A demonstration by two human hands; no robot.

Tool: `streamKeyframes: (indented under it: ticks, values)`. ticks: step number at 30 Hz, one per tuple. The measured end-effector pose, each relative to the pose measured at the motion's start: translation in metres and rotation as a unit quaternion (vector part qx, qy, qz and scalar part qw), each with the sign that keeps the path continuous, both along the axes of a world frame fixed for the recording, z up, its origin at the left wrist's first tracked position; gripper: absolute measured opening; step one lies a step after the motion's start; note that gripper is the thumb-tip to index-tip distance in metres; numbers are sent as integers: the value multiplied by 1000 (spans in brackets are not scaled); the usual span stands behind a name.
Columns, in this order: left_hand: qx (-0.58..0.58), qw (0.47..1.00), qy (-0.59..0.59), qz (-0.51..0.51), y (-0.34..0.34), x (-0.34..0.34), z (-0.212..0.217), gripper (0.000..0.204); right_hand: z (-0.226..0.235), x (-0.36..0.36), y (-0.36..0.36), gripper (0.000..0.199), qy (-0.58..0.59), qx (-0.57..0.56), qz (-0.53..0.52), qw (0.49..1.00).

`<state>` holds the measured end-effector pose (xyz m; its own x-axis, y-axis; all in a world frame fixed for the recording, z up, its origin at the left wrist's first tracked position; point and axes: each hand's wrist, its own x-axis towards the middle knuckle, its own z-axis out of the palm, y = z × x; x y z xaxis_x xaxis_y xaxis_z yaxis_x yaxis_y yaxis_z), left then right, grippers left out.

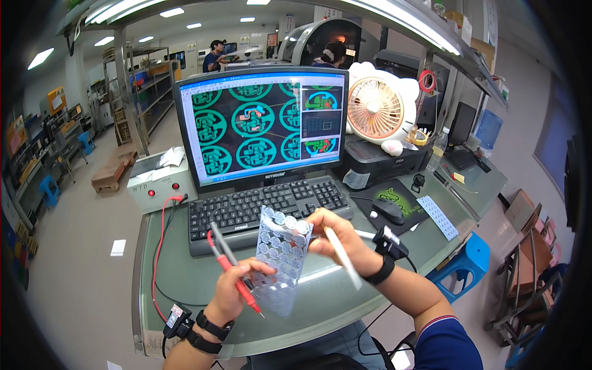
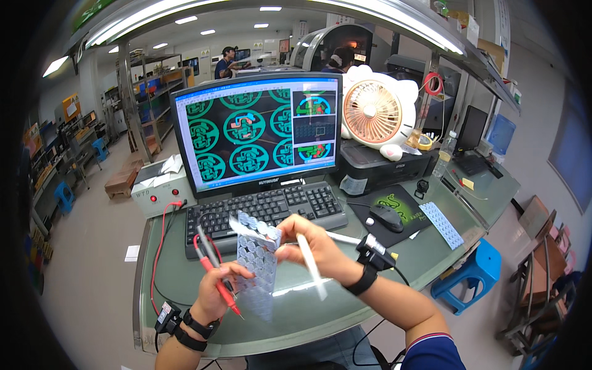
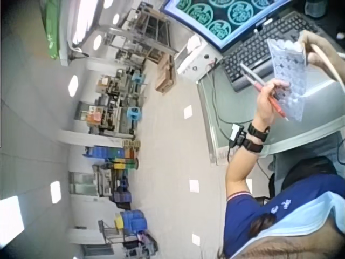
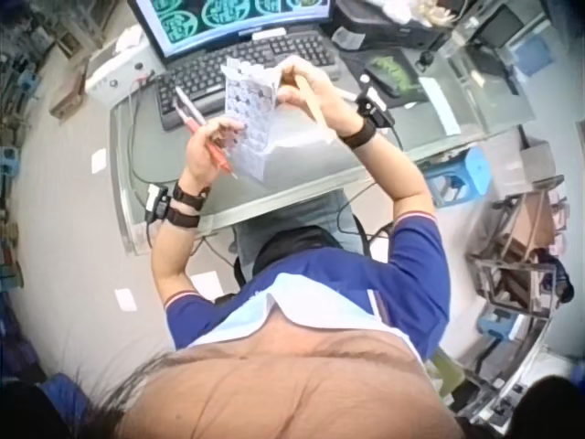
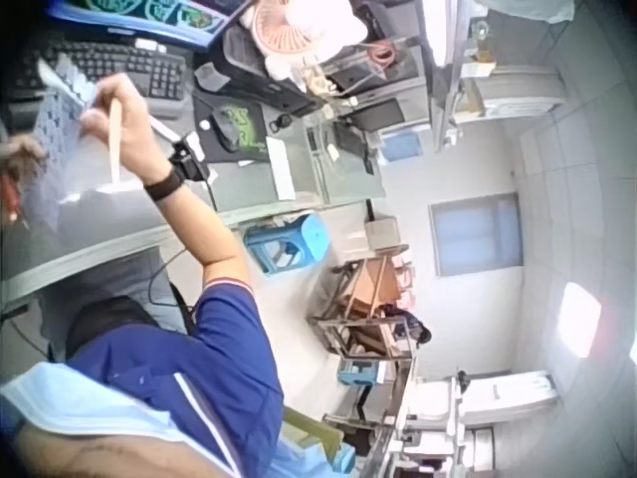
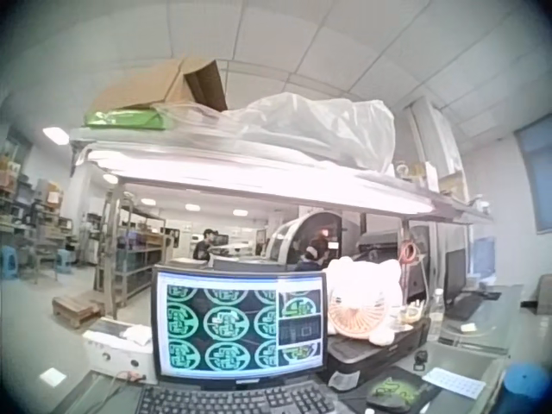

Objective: Testing points on a circuit board using multimeter probes while monitoring a technical diagram on a screen.

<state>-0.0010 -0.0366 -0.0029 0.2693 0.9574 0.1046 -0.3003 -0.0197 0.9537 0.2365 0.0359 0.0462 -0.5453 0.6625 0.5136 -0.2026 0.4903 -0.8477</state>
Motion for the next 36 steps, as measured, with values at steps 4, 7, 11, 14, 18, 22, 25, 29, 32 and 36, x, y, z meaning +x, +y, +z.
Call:
streamKeyframes:
  ticks: [4, 7, 11, 14, 18, 22, 25, 29, 32, 36]
  values:
    - [-19, 1000, -16, 0, 12, -14, -5, 43, -4, 29, 96, 20, -38, -30, -130, 990]
    - [-40, 976, 194, -89, 12, -11, 0, 32, -28, 44, 146, 19, -235, 89, -245, 936]
    - [-45, 956, 253, -138, 8, -8, -13, 35, -51, 28, 177, 11, -288, 277, -271, 876]
    - [-90, 951, 261, -140, 6, -4, -10, 35, -53, 27, 176, 11, -335, 301, -291, 844]
    - [-100, 948, 260, -153, 7, -3, -13, 35, -29, 25, 146, 14, -322, 274, -264, 867]
    - [-106, 949, 260, -141, 6, -7, -19, 35, 2, 8, 56, 33, -291, 174, 47, 940]
    - [-74, 939, 300, -153, 6, -3, -1, 36, 11, 14, -4, 34, -382, 323, 75, 863]
    - [-30, 953, 264, -149, 4, -7, -9, 39, -7, 22, -8, 29, -457, 300, 48, 836]
    - [-28, 955, 260, -138, 3, -5, -6, 39, -25, 29, 7, 24, -388, 119, 153, 901]
    - [23, 972, 233, -34, 12, -22, 3, 40, -49, 42, 33, 19, -298, -24, 183, 937]
